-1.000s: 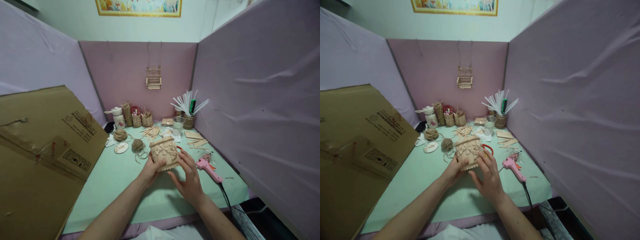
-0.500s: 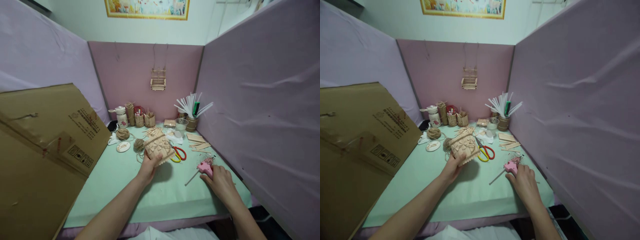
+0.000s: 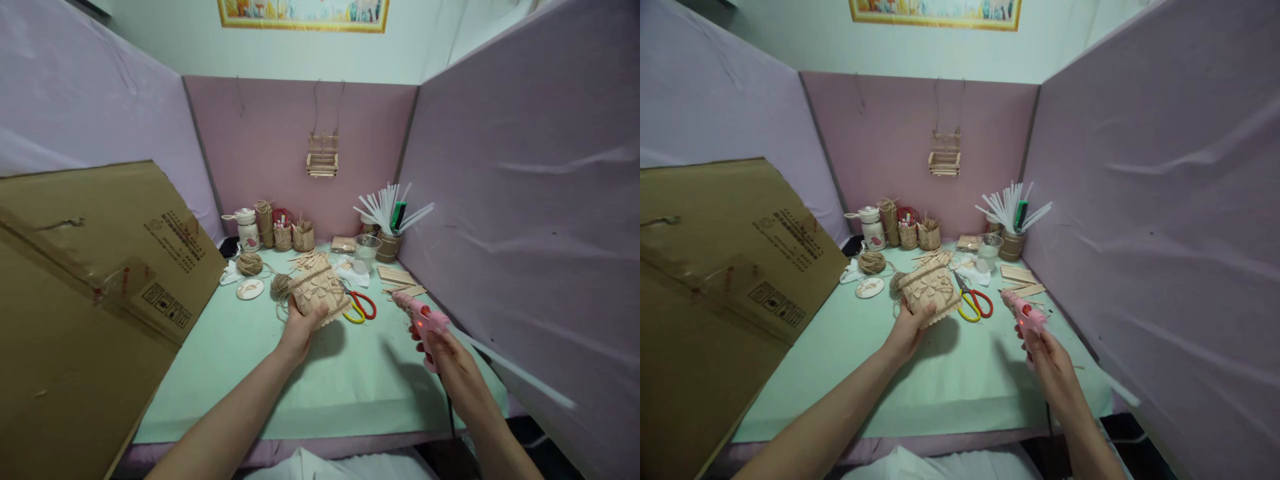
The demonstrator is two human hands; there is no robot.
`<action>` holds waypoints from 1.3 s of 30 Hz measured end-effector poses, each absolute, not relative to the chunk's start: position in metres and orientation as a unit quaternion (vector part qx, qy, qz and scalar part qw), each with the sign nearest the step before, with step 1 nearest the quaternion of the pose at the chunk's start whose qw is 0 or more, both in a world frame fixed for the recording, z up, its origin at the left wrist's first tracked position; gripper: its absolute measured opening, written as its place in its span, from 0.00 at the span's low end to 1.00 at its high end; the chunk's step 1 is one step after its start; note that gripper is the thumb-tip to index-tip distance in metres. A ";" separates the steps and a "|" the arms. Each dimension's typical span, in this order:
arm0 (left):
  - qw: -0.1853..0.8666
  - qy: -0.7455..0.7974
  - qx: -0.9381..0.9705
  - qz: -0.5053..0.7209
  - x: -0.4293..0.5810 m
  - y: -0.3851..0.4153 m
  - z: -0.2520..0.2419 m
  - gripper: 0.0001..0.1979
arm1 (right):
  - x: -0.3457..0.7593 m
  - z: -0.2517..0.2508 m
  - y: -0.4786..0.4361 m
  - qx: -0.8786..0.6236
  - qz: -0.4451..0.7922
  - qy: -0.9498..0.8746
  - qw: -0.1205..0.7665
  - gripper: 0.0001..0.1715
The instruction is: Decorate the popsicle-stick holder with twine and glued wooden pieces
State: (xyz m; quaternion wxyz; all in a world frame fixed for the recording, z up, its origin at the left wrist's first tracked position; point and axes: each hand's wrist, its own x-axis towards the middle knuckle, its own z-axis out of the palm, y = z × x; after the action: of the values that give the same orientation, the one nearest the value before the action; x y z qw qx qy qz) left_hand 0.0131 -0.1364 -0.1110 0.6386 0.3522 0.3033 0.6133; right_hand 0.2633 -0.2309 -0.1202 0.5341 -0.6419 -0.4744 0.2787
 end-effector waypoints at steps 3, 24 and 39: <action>0.621 0.300 0.373 0.621 0.014 -0.137 -0.113 0.43 | 0.241 -0.112 -0.242 -0.591 0.351 -0.448 0.572 0.34; 0.597 0.323 0.395 0.619 0.015 -0.140 -0.116 0.46 | 0.200 -0.111 -0.245 -0.574 0.368 -0.492 0.541 0.38; 0.589 0.314 0.415 0.618 0.014 -0.138 -0.121 0.45 | 0.200 -0.112 -0.244 -0.574 0.380 -0.480 0.544 0.37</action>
State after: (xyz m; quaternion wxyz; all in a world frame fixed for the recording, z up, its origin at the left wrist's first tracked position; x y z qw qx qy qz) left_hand 0.0140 -0.1381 -0.1205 0.5892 0.4152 0.3144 0.6178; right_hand 0.2002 -0.2441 -0.1124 0.5438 -0.5738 -0.4802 0.3799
